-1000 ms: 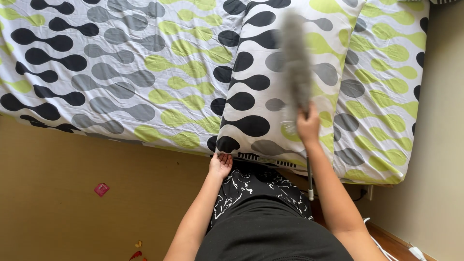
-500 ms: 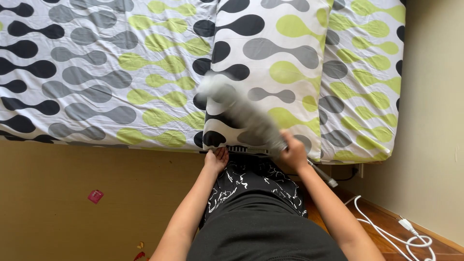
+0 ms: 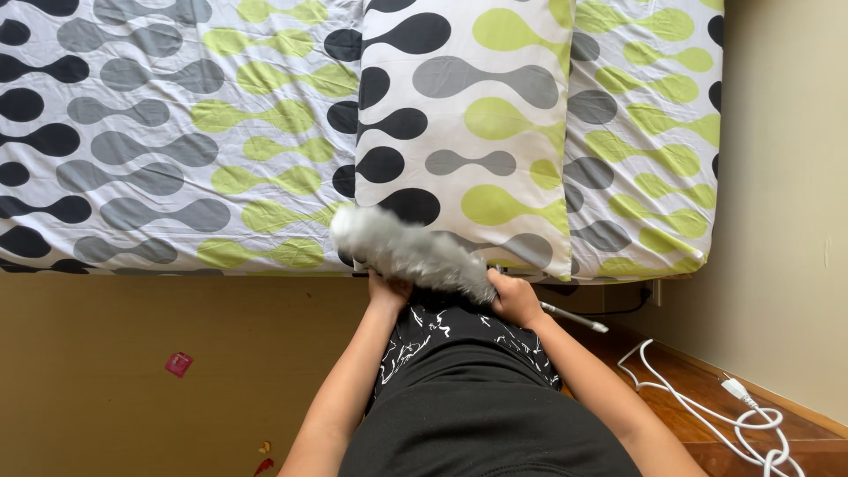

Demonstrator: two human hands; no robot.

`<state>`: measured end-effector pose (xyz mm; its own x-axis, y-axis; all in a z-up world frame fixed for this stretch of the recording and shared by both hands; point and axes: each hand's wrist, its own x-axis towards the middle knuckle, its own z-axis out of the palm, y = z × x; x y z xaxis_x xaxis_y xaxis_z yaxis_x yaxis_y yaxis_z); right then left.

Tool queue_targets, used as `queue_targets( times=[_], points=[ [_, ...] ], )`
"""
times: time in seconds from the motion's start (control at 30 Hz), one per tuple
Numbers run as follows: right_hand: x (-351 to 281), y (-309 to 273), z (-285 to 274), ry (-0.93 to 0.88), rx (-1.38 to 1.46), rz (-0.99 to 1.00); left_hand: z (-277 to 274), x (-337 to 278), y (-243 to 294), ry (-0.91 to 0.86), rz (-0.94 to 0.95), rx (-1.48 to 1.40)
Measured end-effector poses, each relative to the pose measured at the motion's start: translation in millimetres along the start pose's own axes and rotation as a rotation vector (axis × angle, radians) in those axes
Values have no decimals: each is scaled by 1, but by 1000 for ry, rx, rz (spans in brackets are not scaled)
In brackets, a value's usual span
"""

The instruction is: The person uses a feather duster to clean a patterned pillow on a bed, wiping the surface and edges. They then remove the pillowcase from the pillow, revealing the white pillow inside, and place the case aside.

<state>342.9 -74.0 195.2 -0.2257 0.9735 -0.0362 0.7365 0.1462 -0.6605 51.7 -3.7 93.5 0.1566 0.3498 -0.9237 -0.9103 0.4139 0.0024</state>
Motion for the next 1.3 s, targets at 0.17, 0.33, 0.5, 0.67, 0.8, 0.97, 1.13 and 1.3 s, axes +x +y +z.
queue_targets(
  times=[0.17,0.33,0.5,0.67,0.8,0.97,1.13,1.3],
  points=[
    [2,50,-19,163,-87,321,7,13,-9,-52,28,161],
    [0,128,-13,326,-111,677,27,-4,-21,-77,118,372],
    [15,92,-35,883,105,759,21,3,-20,-211,134,543],
    [-2,91,4,455,-102,347,40,-13,-28,-65,78,637],
    [-7,82,-1,277,-223,261,37,1,-30,-83,13,580],
    [-17,150,7,525,-134,800,31,9,-32,-48,50,573],
    [2,101,-1,760,-69,841,33,4,-30,36,29,597],
    [-2,51,6,430,-62,427,17,28,-28,-38,7,480]
  ],
)
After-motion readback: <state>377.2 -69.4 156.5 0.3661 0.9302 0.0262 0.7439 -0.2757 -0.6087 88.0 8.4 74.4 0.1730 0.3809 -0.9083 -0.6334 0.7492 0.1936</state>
